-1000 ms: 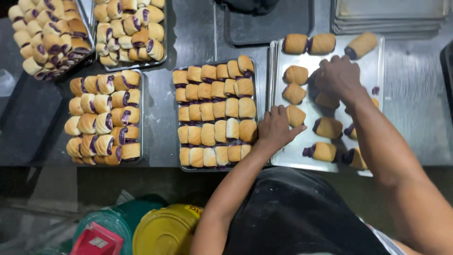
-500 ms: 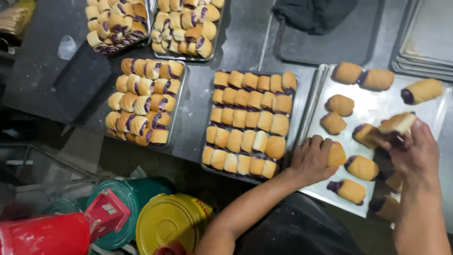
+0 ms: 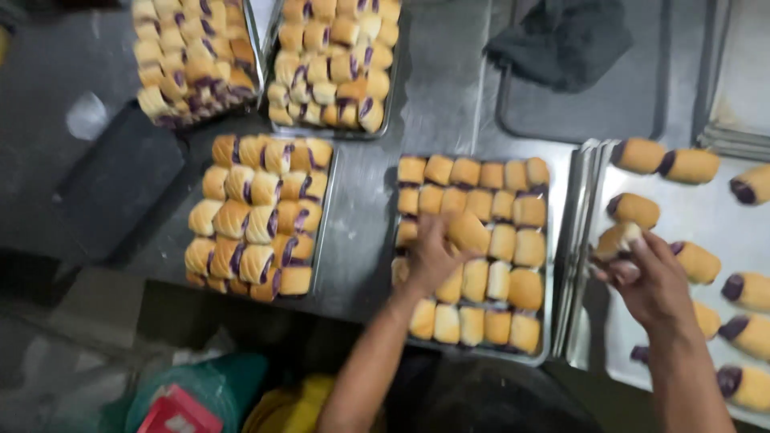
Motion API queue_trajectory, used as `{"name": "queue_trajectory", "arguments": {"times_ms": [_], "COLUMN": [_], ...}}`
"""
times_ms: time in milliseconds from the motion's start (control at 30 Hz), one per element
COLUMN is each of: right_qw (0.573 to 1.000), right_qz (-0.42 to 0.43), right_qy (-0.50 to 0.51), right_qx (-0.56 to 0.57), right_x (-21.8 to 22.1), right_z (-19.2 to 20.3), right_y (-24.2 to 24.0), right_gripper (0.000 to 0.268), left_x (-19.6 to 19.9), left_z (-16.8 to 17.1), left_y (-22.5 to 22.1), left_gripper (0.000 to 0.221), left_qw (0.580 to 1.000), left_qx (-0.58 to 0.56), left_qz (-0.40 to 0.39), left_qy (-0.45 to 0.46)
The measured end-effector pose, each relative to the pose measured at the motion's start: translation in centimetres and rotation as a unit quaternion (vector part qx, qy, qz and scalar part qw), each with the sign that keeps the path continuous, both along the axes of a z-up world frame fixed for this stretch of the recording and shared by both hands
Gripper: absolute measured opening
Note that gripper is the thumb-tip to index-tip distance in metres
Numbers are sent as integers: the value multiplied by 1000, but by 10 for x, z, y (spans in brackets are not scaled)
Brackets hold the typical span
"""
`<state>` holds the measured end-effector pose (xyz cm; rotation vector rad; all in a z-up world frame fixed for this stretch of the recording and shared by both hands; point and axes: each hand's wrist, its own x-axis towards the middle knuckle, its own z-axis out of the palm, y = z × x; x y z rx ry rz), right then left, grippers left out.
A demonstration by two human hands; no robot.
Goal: Sort and arrange baked bread rolls from a large tray onto smaller cooling trays.
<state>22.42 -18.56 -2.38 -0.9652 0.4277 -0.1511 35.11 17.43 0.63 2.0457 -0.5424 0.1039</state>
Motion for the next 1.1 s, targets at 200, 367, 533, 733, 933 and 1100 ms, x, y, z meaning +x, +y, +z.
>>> {"name": "queue_trajectory", "arguments": {"times_ms": [200,367,533,733,933,1100], "right_qw": [997,994,987,992,953,868], "right_qz": [28,81,102,96,114,131], "right_qy": [77,69,72,35,82,83], "right_qx": [-15,-41,-105,-78,-267,-471], "right_x": [41,80,124,156,179,196], "right_z": [31,50,63,48,64,55], "right_y": [108,164,208,214,223,225], "right_gripper": [38,49,58,62,74,78], "left_x": [51,99,146,188,181,179], "left_z": [-6,-20,-12,-48,-41,-46], "left_y": [78,103,98,75,83,86], "left_gripper": [71,73,72,73,75,78], "left_qw": [996,999,994,988,983,987], "left_qx": [-47,-6,0,52,61,61], "left_qz": [35,-8,-98,-148,-173,-146], "left_qy": [65,46,57,14,22,37]}}
